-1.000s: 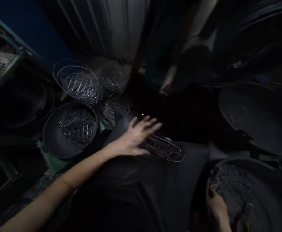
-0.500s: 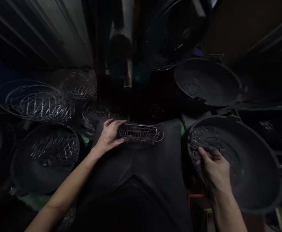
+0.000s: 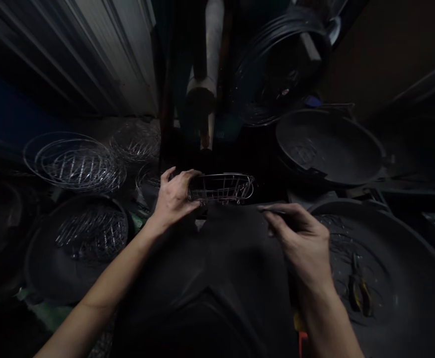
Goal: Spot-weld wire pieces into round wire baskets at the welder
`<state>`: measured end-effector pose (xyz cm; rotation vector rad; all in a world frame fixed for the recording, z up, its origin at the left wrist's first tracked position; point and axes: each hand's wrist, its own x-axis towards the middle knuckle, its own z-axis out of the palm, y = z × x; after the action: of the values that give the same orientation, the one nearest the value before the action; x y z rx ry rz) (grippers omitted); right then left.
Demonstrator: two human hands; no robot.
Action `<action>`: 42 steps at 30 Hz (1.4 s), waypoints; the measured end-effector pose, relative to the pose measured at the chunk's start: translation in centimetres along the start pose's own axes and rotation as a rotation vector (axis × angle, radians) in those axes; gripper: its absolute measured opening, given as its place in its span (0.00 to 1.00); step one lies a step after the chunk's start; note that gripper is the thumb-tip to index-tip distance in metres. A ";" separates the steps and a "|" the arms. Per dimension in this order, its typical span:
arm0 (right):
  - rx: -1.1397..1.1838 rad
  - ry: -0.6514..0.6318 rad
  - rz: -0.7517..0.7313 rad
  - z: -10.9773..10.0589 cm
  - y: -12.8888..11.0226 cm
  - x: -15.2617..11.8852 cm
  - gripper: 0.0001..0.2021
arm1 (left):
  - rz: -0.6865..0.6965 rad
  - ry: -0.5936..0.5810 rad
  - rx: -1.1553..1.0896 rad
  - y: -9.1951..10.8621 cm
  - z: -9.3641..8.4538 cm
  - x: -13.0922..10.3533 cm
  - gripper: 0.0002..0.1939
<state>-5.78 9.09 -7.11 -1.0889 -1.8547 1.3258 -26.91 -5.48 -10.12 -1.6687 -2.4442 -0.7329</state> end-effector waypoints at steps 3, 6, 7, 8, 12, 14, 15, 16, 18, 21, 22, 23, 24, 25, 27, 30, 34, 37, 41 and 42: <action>0.176 0.020 0.175 -0.3 1.4 0.6 0.15 | -0.038 0.002 -0.003 -0.5 0.5 0.3 0.28; 0.065 -0.024 0.230 -0.7 3.2 0.1 0.18 | -0.041 0.021 -0.023 -0.8 0.8 0.5 0.27; 0.029 -0.027 0.248 -0.8 3.8 -0.2 0.19 | -0.039 0.027 -0.028 -0.9 0.9 0.6 0.27; 0.017 -0.023 0.275 -0.8 4.4 -0.7 0.21 | -0.038 0.035 -0.031 -1.0 0.9 0.6 0.27; -0.065 -0.008 0.330 -0.7 7.7 -2.1 0.26 | -0.047 0.055 -0.029 -1.3 1.3 1.2 0.27; -0.194 0.018 0.289 -0.7 9.1 -2.3 0.27 | -0.048 0.054 -0.027 -1.3 1.5 1.4 0.27; -0.248 0.026 0.273 -0.7 9.3 -2.3 0.27 | -0.045 0.050 -0.028 -1.1 1.6 1.5 0.27; -0.276 0.022 0.260 -0.7 9.1 -2.2 0.27 | -0.041 0.043 -0.029 -1.0 1.6 1.6 0.26; -0.237 -0.029 0.223 -0.3 7.5 -1.4 0.24 | -0.034 0.019 -0.026 -0.7 1.7 1.7 0.27; -0.072 -0.175 0.150 1.8 3.6 0.5 0.20 | -0.018 -0.003 -0.003 -0.4 1.9 2.0 0.28; -0.022 -0.234 0.137 2.8 2.4 1.2 0.19 | -0.009 -0.002 0.006 -0.3 1.9 2.1 0.28; 0.018 -0.285 0.130 4.0 1.4 1.9 0.18 | -0.001 0.004 0.014 -0.2 1.8 2.1 0.28; 0.050 -0.322 0.126 5.2 0.6 2.4 0.18 | 0.005 0.013 0.020 -0.1 1.7 2.1 0.28; 0.076 -0.337 0.121 6.3 0.1 2.9 0.19 | 0.007 0.024 0.025 -0.1 1.5 2.1 0.27; 0.098 -0.328 0.110 8.1 -0.3 3.6 0.19 | 0.008 0.046 0.026 0.0 1.2 2.0 0.27; 0.028 -0.293 0.034 9.8 0.0 4.2 0.18 | 0.008 0.054 0.012 -0.2 1.0 1.9 0.26; -0.102 -0.222 -0.096 10.6 0.1 4.3 0.17 | -0.007 0.079 0.004 -0.9 1.1 1.8 0.26; -0.136 -0.210 -0.148 11.0 -0.2 4.4 0.17 | 0.000 0.110 -0.003 -1.2 1.2 1.9 0.26; -0.136 -0.205 -0.205 11.5 -0.3 4.9 0.16 | -0.005 0.144 -0.023 -1.5 1.1 2.1 0.26; -0.129 -0.204 -0.215 11.6 -0.3 5.0 0.16 | -0.007 0.153 -0.029 -1.6 1.1 2.1 0.26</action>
<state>-17.95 8.14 -10.43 -0.8124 -2.1649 1.2438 -29.02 -3.64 -10.89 -1.5524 -2.3464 -0.8665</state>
